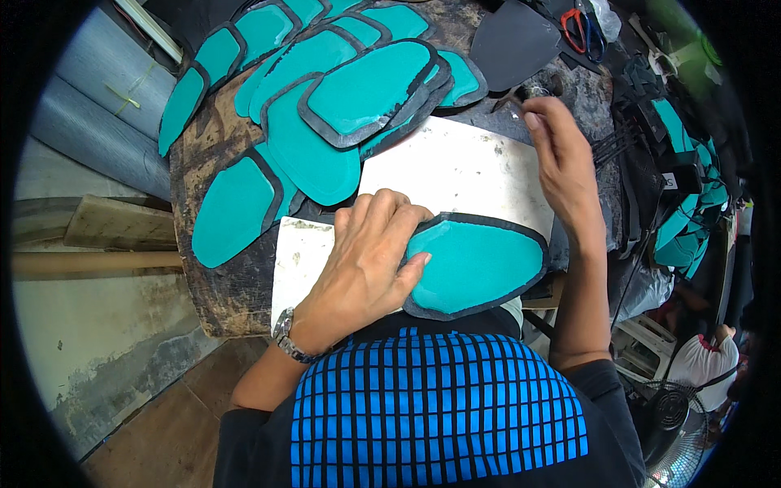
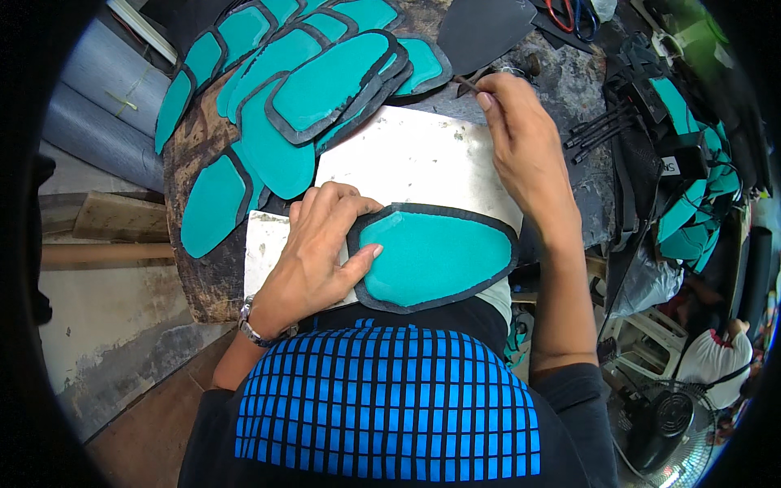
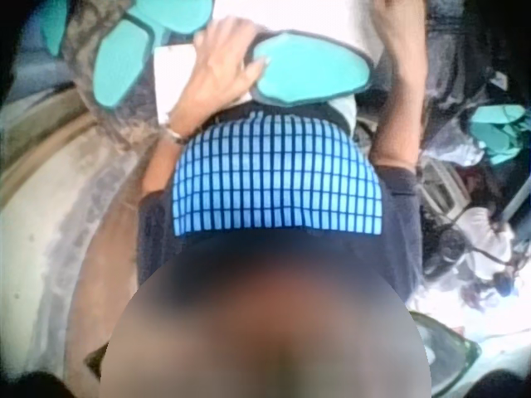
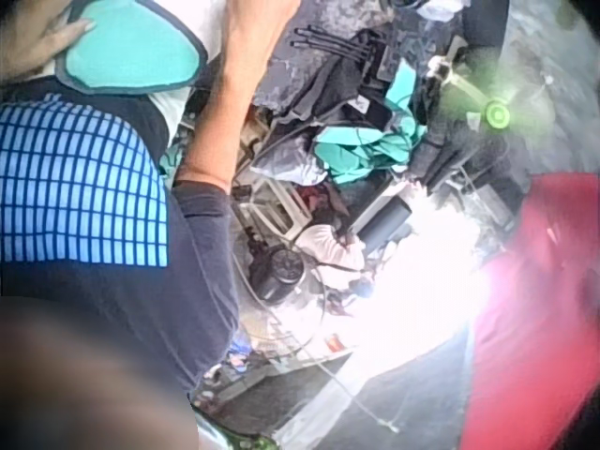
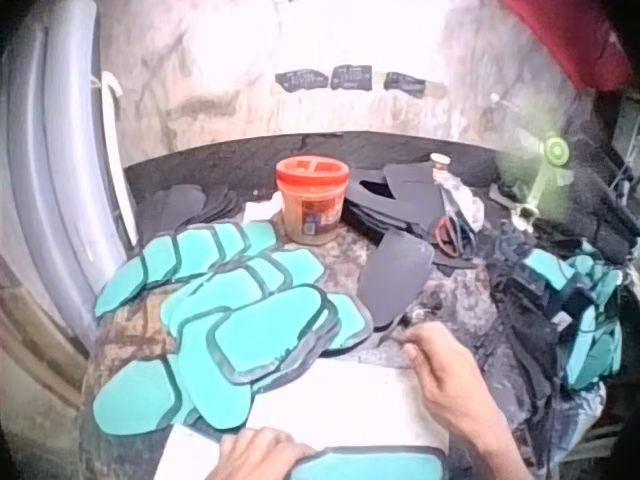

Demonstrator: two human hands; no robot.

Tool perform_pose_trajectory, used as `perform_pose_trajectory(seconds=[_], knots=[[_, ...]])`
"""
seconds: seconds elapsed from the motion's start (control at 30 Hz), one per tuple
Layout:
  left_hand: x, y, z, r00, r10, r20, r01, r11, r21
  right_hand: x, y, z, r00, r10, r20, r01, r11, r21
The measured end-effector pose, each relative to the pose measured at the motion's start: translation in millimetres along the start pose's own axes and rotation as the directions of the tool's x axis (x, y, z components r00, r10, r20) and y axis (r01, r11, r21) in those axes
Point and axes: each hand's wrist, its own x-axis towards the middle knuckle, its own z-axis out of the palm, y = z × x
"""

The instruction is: The person assembles protective pads by aligning teal and black foam pieces, securing them with a black strap, and trimming excess material. They use a small metal tool to press edges, a hammer to flatten the assembly, and scissors to cut the strap and foam. The finished pads are stacked on the workbench.

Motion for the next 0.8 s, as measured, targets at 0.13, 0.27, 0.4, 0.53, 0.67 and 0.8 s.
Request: perform_pose_trajectory(seconds=[0.13,0.27,0.4,0.53,0.67,0.8], knots=[[2,0,0,0.999,0.030,-0.024,-0.030,1.000,0.011,-40,-30,-13,0.967,0.239,-0.084,-0.176,0.871,0.458],[3,1,1,0.998,0.050,-0.039,-0.049,0.999,0.016,-64,-49,0,0.961,0.224,0.164,-0.274,0.678,0.682],[2,0,0,0.998,0.058,-0.030,-0.058,0.998,0.014,-82,-59,8,0.891,0.325,0.316,-0.453,0.628,0.633],[1,-6,-3,0.993,0.114,-0.003,-0.114,0.993,0.043,-91,-57,26,0.972,0.221,0.076,-0.225,0.798,0.559],[1,-13,-7,0.976,0.220,0.004,-0.219,0.973,0.068,-90,-45,26,0.998,-0.019,0.052,-0.007,0.889,0.457],[3,-21,-9,0.947,0.321,-0.002,-0.320,0.944,0.076,-93,-48,27,0.995,0.092,0.043,-0.100,0.817,0.568]])
